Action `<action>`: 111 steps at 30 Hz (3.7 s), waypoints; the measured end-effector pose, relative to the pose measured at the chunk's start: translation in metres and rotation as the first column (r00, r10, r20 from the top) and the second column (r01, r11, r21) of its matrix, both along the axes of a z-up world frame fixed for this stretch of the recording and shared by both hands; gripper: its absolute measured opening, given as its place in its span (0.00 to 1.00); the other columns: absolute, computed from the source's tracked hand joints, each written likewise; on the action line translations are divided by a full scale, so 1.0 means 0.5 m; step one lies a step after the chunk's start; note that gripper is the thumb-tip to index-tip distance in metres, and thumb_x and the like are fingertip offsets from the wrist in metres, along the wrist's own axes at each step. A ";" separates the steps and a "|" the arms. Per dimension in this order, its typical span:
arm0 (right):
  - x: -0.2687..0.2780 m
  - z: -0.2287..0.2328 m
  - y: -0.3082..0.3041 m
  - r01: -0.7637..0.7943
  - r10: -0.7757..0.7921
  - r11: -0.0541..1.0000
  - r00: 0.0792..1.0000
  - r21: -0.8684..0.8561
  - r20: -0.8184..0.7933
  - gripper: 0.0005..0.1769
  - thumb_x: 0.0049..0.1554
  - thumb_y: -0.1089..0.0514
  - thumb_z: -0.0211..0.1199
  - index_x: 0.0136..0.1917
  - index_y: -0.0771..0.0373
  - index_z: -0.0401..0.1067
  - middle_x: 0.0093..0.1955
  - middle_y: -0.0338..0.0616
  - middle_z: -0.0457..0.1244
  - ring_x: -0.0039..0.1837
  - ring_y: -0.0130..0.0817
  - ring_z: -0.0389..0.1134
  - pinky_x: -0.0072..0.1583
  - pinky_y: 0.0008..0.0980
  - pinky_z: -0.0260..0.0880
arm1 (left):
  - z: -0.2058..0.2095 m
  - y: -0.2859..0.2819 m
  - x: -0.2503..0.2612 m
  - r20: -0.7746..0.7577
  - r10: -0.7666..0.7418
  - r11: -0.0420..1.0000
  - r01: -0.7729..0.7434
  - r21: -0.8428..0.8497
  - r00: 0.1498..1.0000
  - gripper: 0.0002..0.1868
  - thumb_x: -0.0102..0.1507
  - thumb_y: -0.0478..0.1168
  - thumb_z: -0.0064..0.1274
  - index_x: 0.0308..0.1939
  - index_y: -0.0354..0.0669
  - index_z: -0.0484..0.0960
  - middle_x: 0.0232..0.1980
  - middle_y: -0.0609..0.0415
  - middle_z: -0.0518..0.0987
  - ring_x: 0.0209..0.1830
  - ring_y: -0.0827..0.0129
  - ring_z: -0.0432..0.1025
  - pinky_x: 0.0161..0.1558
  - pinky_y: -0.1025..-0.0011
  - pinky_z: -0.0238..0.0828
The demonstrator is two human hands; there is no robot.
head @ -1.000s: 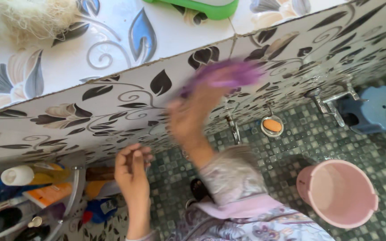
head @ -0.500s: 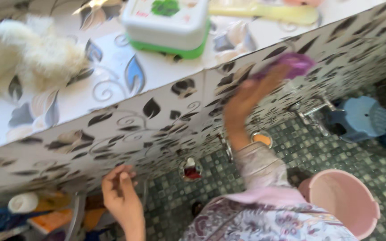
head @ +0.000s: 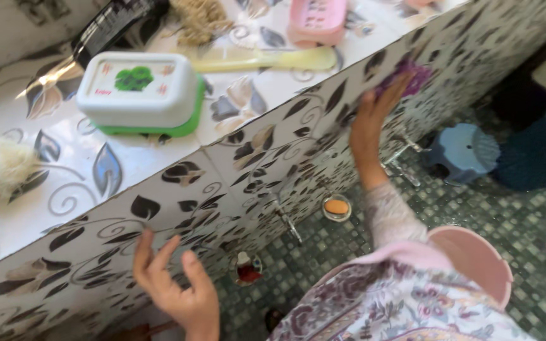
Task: The person wipes a tiled bathroom countertop and wall using a purple cloth. They move items like a soap dish and toothbrush holder to clean underneath, then wipe around the faucet and soap dish before placing them back.
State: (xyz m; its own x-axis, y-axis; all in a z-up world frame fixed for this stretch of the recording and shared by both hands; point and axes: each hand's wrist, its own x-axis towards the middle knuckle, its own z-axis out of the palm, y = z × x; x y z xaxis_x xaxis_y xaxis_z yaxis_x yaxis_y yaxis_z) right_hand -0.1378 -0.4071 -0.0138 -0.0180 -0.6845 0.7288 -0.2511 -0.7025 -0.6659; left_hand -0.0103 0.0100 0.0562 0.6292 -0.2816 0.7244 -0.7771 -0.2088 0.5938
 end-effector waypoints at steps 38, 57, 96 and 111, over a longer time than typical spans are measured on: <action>-0.186 0.120 -0.185 -0.423 0.355 0.876 0.891 -0.233 -0.282 0.13 0.67 0.57 0.54 0.64 0.53 0.62 0.67 0.47 0.56 0.73 0.44 0.55 0.81 0.54 0.44 | 0.025 -0.537 -0.083 0.340 0.282 0.959 -0.278 -0.060 0.897 0.25 0.79 0.55 0.35 0.68 0.39 0.58 0.73 0.37 0.54 0.82 0.42 0.45 0.82 0.33 0.44; -0.214 0.059 -0.152 -0.475 0.380 0.861 0.839 -0.181 -0.391 0.24 0.62 0.61 0.57 0.71 0.54 0.63 0.76 0.52 0.53 0.82 0.57 0.48 0.84 0.63 0.36 | 0.091 -0.581 -0.148 0.430 0.363 0.928 -0.361 -0.089 0.827 0.21 0.78 0.48 0.33 0.67 0.34 0.58 0.69 0.35 0.54 0.73 0.39 0.49 0.74 0.37 0.48; -0.163 -0.105 -0.455 0.070 -0.229 0.941 0.854 0.332 0.467 0.38 0.75 0.41 0.37 0.86 0.67 0.36 0.90 0.64 0.33 0.90 0.53 0.40 0.87 0.49 0.43 | 0.000 -0.549 -0.013 0.552 0.579 0.786 -0.590 -0.183 0.600 0.22 0.71 0.59 0.26 0.62 0.54 0.61 0.69 0.49 0.62 0.81 0.54 0.43 0.80 0.40 0.35; -0.157 -0.256 -0.217 -0.261 0.165 0.948 0.893 -0.183 -0.420 0.29 0.61 0.64 0.56 0.75 0.60 0.59 0.72 0.66 0.54 0.78 0.71 0.52 0.84 0.67 0.37 | -0.006 -0.532 -0.046 0.492 0.487 0.851 -0.519 -0.080 0.722 0.26 0.76 0.58 0.32 0.68 0.44 0.64 0.74 0.44 0.62 0.83 0.41 0.44 0.77 0.35 0.33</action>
State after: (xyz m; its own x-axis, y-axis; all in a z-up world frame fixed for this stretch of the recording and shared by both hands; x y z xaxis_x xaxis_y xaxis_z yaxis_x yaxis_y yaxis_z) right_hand -0.2163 -0.5157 -0.1416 0.4305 -0.4530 0.7807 -0.2858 -0.8889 -0.3581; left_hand -0.0331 -0.2559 0.0530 0.2687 -0.0762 0.9602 -0.7241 -0.6734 0.1492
